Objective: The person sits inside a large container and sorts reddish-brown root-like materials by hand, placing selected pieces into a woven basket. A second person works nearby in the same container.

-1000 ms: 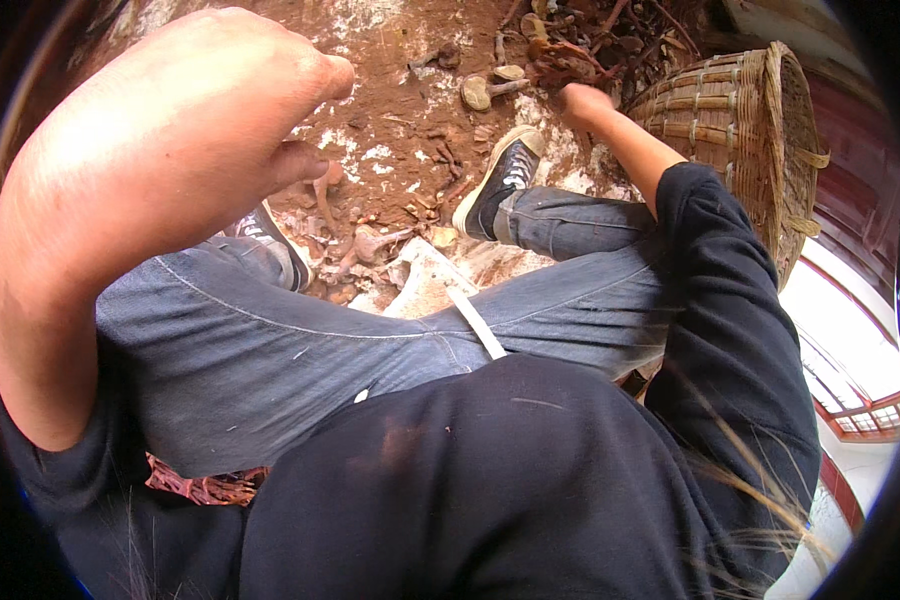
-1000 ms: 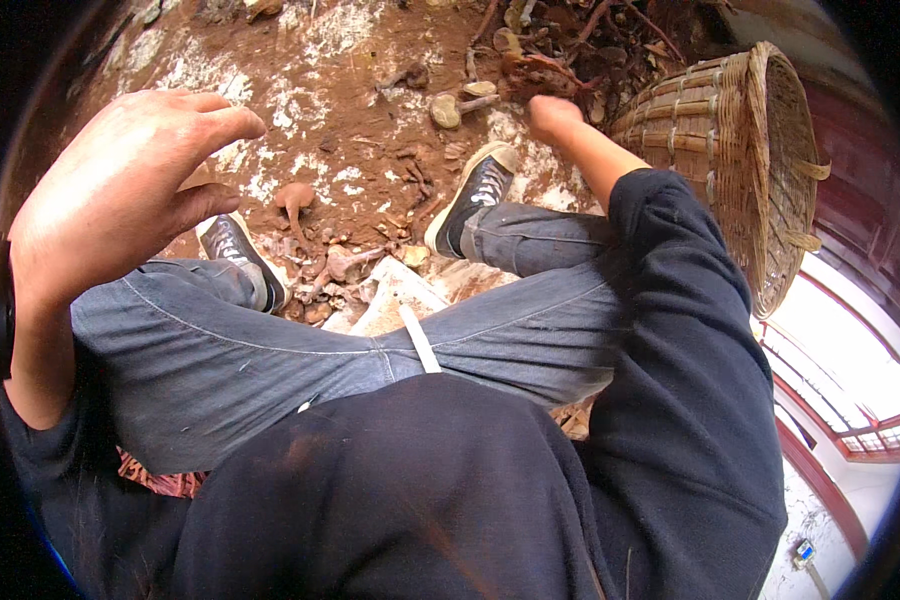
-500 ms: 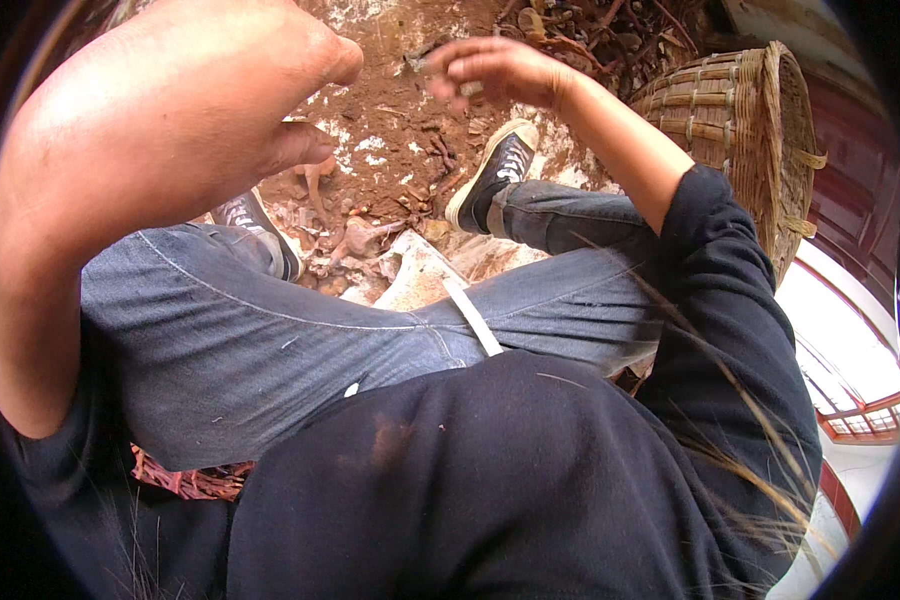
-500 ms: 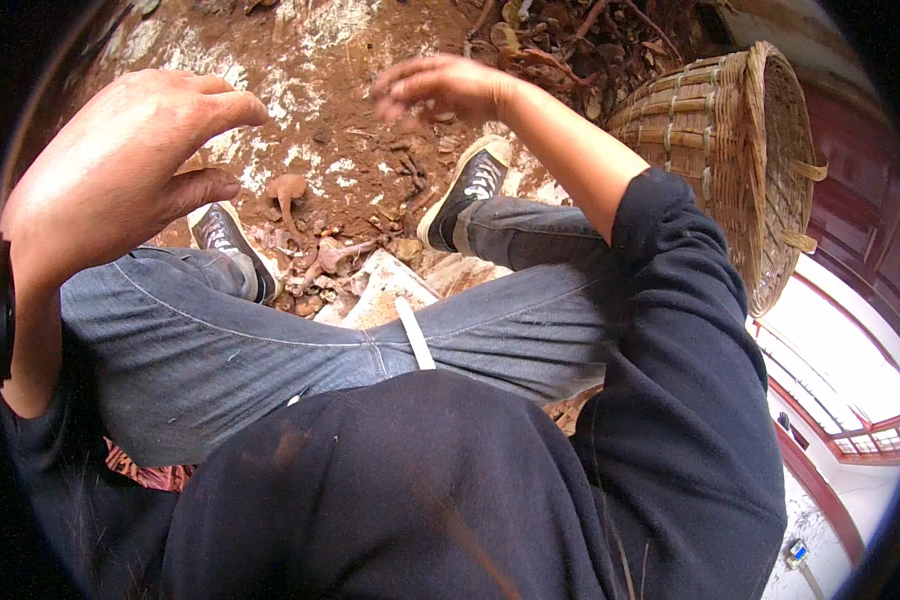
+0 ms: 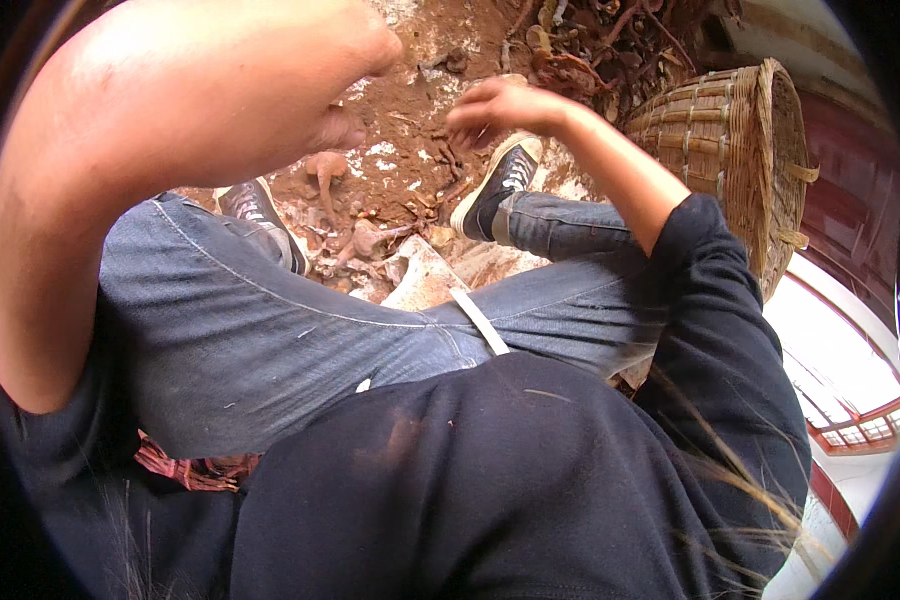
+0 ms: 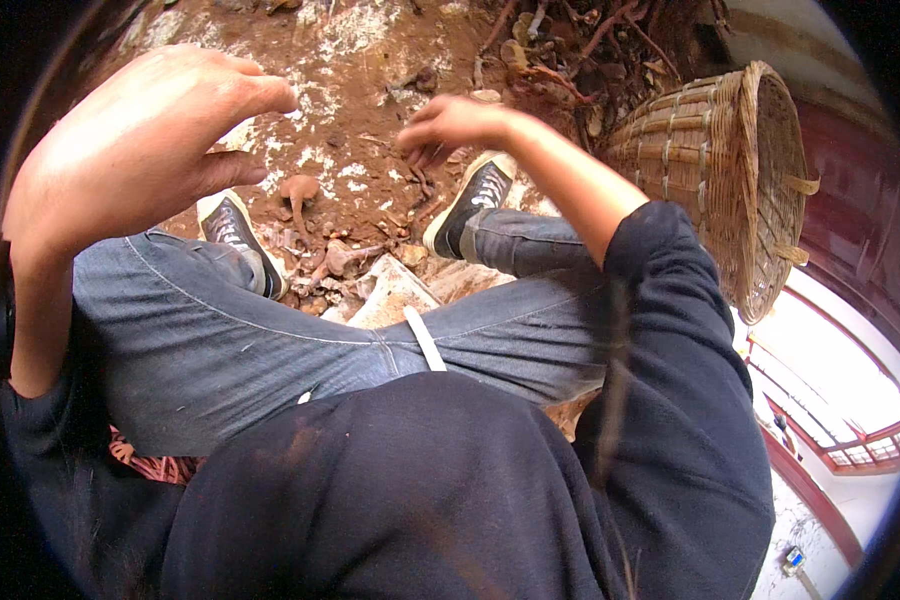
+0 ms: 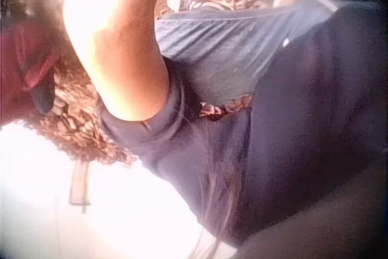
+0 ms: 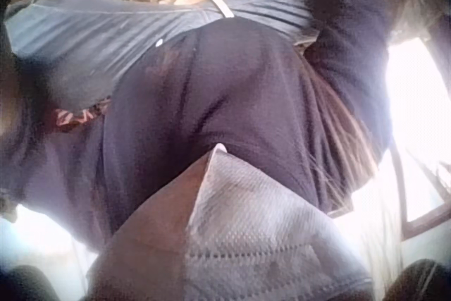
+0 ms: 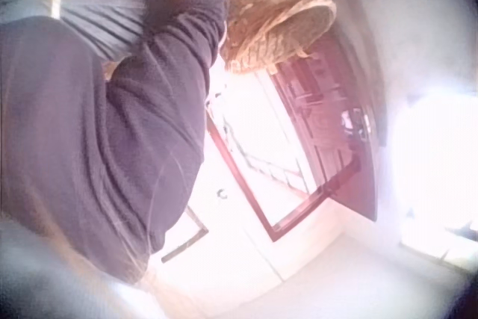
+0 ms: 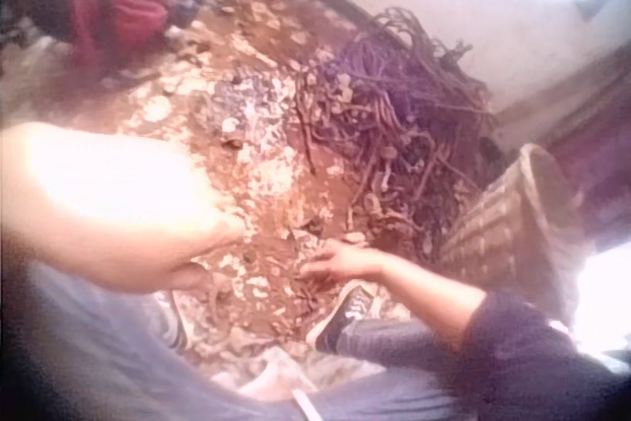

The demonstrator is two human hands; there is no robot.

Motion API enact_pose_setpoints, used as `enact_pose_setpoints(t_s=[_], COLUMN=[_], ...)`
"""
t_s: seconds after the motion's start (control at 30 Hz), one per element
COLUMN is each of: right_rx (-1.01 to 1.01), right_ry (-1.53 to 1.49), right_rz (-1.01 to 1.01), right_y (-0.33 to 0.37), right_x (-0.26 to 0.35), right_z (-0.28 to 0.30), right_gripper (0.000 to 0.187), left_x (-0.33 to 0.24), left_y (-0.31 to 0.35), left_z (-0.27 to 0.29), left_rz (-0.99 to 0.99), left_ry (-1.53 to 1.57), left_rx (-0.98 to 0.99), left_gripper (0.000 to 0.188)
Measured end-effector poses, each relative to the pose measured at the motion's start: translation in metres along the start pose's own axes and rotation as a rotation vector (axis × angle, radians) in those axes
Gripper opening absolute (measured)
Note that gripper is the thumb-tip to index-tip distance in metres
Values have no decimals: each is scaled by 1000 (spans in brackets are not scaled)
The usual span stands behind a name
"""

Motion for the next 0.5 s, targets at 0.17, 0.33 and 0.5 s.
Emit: enact_pose_setpoints(t_s=[0.17,0.33,0.5], right_rx=[425,-752,-435], right_ry=[134,1471,1055], right_rz=[-264,-544,-233], right_y=[-23,-12,-18], right_x=[-83,-82,-24], right_z=[-60,50,7], right_gripper=[39,35,27], left_x=[0,-2,-26], left_y=[-2,-1,-5], left_z=[1,45,45], left_rz=[-16,98,286], left_ry=[-45,235,161], left_rx=[-59,345,465], left_gripper=[38,30,32])
Point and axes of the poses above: each hand's wrist, its own y-axis away from the middle knuckle, its own z-axis out of the back of the hand, x = y × z, the point moved 3 cm from there along -y, towards the middle knuckle, and after that the axes turned 11 degrees about -z, right-handed, at the moved point
